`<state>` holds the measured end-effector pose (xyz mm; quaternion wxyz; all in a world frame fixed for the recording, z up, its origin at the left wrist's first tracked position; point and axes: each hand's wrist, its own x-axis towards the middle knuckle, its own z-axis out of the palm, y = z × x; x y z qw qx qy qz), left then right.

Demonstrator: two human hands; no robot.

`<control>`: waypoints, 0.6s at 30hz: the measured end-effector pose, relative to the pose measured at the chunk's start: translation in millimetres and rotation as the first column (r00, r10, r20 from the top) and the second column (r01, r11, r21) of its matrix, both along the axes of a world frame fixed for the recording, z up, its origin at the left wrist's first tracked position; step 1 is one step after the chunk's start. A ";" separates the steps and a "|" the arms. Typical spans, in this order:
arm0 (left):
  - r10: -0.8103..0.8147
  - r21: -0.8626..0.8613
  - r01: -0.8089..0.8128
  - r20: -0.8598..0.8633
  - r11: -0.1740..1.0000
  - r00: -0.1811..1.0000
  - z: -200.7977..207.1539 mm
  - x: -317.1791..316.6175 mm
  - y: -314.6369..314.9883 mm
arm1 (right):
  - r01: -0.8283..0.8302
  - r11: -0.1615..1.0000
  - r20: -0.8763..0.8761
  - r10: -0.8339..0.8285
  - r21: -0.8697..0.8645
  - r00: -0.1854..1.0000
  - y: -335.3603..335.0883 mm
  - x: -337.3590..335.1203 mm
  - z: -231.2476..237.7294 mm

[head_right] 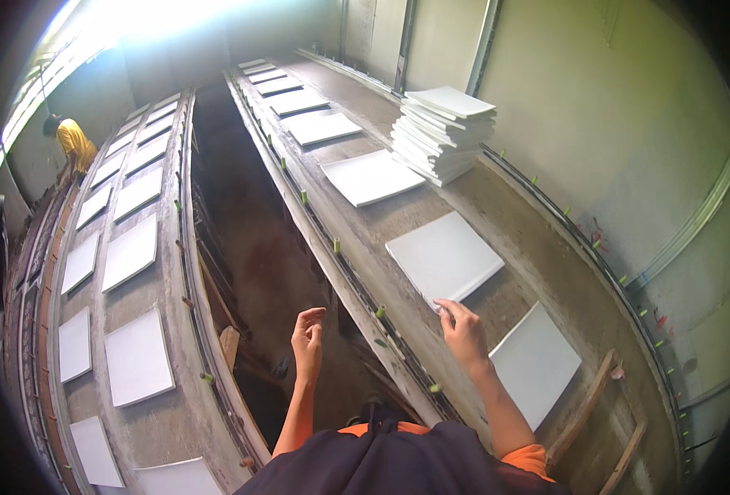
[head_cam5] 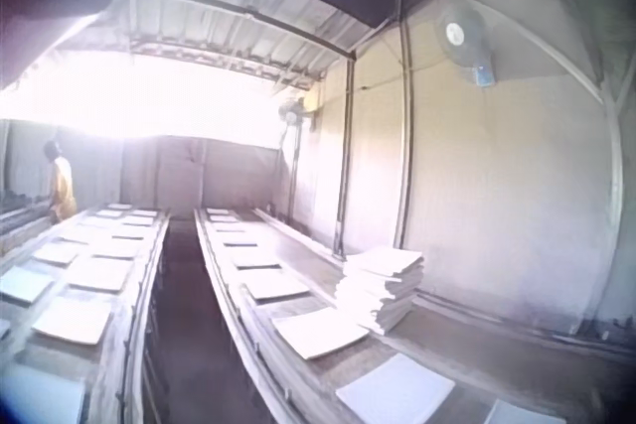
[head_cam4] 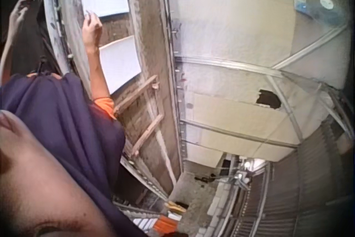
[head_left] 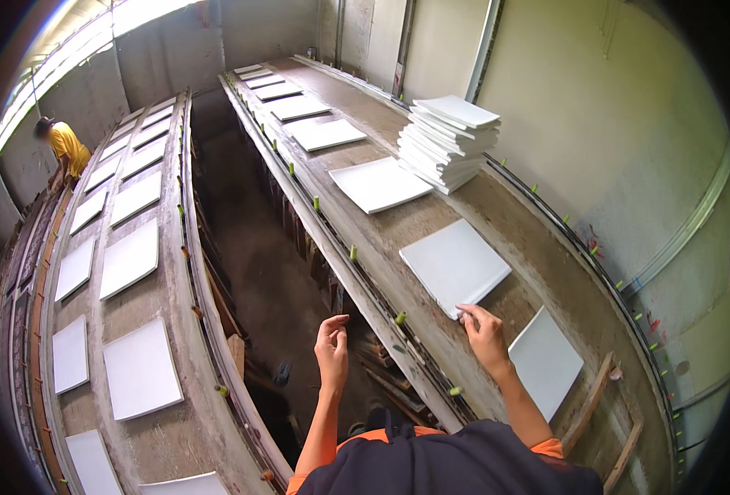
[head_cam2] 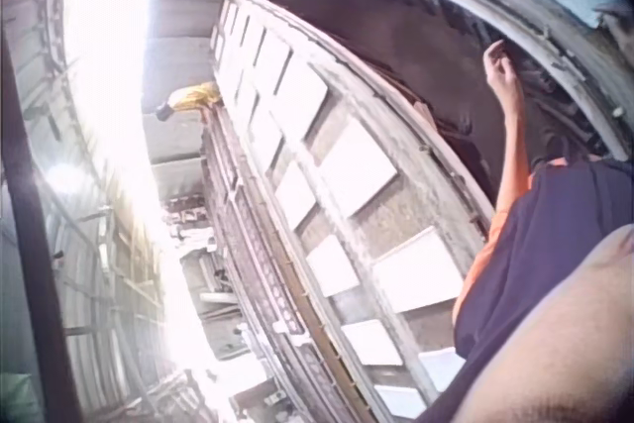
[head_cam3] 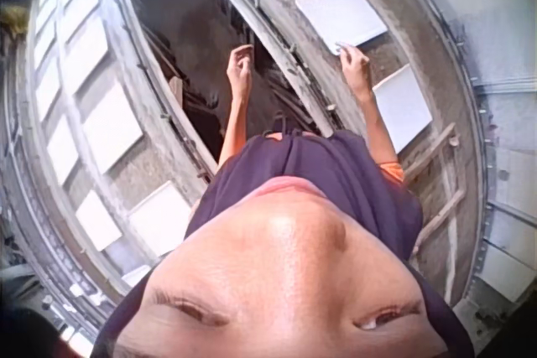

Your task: The person repeatedly picks up white square tiles from a stack on a conveyor belt and places them into a wooden frame. They align each tile within the frame and then move the frame aside to make space for the next tile. The process is repeated continuously throughout the video.

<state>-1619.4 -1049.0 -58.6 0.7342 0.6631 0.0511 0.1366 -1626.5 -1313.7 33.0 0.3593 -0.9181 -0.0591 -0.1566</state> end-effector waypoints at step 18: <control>-0.352 0.625 0.052 0.367 0.779 0.861 102.0 399.6 1.2 | 0.133 0.881 0.333 -0.306 0.453 0.892 -75.5 365.1 17.0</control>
